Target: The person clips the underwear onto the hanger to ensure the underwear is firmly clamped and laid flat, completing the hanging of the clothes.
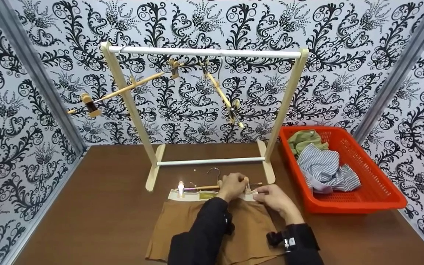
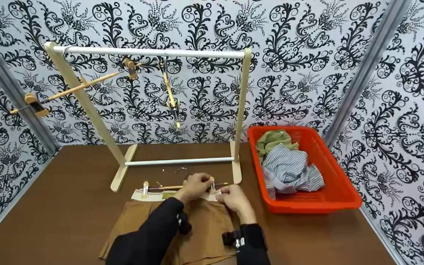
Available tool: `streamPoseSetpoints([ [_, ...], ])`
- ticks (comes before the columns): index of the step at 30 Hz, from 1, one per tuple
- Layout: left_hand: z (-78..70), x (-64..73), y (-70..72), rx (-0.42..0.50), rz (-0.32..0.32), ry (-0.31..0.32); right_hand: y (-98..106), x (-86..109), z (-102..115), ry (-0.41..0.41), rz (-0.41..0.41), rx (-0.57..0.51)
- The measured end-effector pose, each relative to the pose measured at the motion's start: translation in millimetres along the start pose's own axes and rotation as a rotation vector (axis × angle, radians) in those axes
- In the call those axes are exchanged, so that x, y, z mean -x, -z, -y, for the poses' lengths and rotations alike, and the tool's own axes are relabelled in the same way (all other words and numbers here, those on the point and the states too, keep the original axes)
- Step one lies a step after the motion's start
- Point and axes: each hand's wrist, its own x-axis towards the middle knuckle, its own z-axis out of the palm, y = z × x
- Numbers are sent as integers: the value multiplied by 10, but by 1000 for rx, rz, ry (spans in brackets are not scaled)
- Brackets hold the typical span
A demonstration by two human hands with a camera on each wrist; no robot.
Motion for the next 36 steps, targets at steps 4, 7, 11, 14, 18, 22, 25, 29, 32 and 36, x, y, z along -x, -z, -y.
streamPoseSetpoints([
  [4,-3,17,28,45,11,10,3,-5,-10,3,11,8],
  [7,-4,14,53,76,5,13,9,-12,-18,3,12,15],
  [11,-16,-16,79,119,30,25,24,-14,-20,6,3,14],
  [14,-49,-42,98,133,54,54,34,-11,-20,10,0,-1],
  [18,-114,-66,117,81,65,91,43,-9,-25,-16,2,-43],
  [22,-173,-81,126,-5,66,120,44,-13,5,-68,-29,-121],
  [25,-198,-81,133,-41,61,159,33,-24,39,-75,-50,-173],
  [29,-207,-71,152,-53,58,195,10,-45,52,-60,-50,-165],
  [32,-208,-65,178,-50,52,197,-13,-60,56,-38,-61,-112],
  [36,-212,-59,210,-41,44,200,-44,-74,67,-3,-68,-60],
])
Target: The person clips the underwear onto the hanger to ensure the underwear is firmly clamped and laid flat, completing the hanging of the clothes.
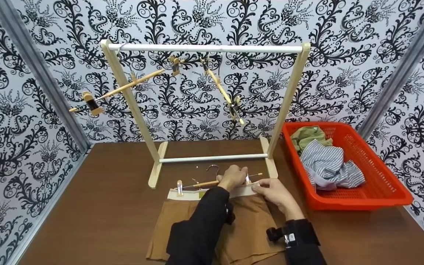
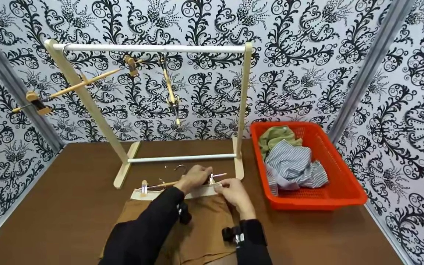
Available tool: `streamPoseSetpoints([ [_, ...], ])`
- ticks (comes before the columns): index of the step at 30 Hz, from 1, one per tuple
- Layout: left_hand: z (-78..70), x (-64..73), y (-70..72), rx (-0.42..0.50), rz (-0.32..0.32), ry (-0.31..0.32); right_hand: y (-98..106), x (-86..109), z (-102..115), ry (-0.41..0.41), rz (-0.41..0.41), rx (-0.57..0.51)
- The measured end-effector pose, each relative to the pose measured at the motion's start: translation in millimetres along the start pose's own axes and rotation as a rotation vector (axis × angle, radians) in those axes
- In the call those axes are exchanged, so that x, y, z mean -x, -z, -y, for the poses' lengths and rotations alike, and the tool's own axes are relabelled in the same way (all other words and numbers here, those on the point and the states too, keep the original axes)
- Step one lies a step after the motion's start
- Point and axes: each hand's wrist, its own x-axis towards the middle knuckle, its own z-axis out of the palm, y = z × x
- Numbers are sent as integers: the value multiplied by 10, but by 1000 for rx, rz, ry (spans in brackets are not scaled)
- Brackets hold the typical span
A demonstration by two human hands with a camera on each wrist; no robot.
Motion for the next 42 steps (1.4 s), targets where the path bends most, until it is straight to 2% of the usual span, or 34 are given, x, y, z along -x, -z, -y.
streamPoseSetpoints([
  [6,-7,-28,21,0,-6,0,-17,-3,21,29,15,15],
  [13,-8,-33,6,1,0,11,-10,9,15,17,27,-6],
  [19,-18,-39,3,22,-22,31,10,10,21,11,41,-25],
  [29,-44,-47,14,43,-44,91,19,14,41,-66,58,-45],
  [36,-50,-45,12,112,-80,106,16,5,31,-69,63,-77],
  [42,-41,-24,11,174,-67,106,22,-4,31,-57,38,-120],
])
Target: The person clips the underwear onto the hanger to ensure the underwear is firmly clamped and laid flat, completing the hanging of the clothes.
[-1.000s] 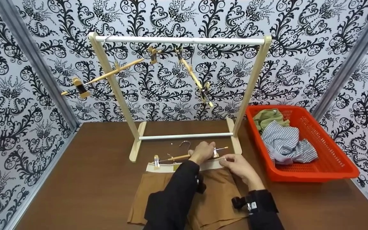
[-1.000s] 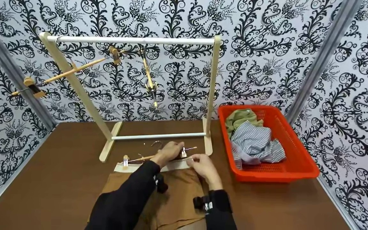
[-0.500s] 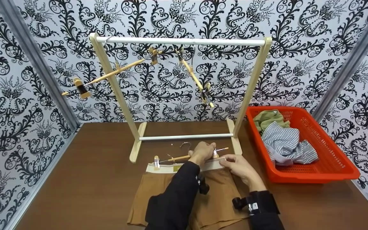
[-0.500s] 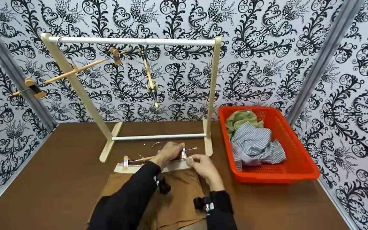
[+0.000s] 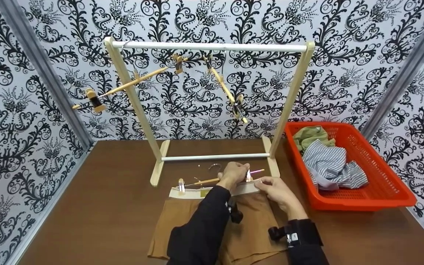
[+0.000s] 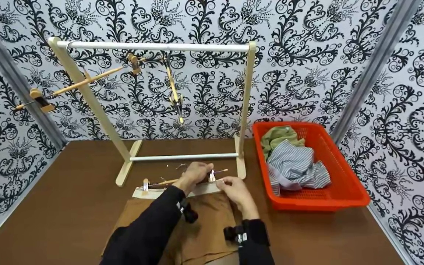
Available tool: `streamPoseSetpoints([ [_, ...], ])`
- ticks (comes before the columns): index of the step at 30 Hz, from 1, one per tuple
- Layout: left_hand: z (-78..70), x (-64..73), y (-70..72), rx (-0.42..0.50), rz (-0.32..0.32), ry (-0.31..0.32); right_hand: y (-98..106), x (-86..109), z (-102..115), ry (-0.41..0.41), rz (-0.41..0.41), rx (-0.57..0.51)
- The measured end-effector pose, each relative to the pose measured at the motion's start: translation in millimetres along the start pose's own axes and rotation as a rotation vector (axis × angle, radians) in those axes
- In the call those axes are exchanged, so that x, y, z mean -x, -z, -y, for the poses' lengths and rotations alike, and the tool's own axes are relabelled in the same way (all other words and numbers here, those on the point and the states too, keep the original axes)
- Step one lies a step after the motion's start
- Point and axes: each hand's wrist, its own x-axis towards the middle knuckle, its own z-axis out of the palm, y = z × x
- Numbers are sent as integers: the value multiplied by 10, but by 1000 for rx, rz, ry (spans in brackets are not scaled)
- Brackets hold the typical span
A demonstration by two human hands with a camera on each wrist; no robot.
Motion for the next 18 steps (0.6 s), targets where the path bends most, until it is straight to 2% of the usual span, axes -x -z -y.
streamPoseSetpoints([
  [7,13,30,22,-17,25,-19,-51,-53,-19,39,-124,-31],
  [13,30,41,31,-54,47,-40,-111,-80,-16,56,-214,45],
  [18,35,51,40,-99,63,-43,-120,-81,-11,51,-256,71],
])
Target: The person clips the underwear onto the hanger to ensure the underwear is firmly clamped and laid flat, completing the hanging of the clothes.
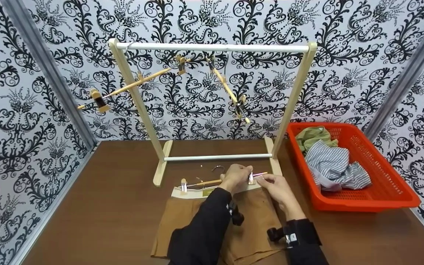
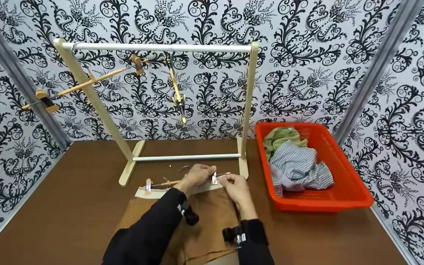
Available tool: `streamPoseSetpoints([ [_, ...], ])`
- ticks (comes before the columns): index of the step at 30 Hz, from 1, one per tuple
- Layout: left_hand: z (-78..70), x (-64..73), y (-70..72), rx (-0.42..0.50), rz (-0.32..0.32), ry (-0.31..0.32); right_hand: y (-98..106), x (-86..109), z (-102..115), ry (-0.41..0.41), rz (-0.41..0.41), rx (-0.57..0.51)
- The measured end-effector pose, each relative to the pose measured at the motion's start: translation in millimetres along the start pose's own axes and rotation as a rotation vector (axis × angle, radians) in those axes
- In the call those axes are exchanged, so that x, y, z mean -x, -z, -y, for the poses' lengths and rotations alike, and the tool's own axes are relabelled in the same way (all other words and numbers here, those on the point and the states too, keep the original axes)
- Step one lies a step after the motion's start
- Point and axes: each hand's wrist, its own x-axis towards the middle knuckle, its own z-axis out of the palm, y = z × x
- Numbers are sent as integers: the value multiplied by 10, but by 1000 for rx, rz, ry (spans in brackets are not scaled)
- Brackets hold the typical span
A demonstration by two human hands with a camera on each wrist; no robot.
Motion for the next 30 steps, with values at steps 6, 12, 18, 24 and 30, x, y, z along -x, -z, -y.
streamPoseSetpoints([
  [6,41,-2,-39,-1,2,-13,12,28,10,-7,1,23],
  [12,105,4,-53,-7,13,-55,6,30,13,11,31,36],
  [18,135,18,-62,10,7,-112,30,31,13,11,39,56],
  [24,162,19,-77,24,11,-138,47,52,17,15,43,52],
  [30,183,16,-99,38,18,-139,61,75,29,-49,44,11],
])
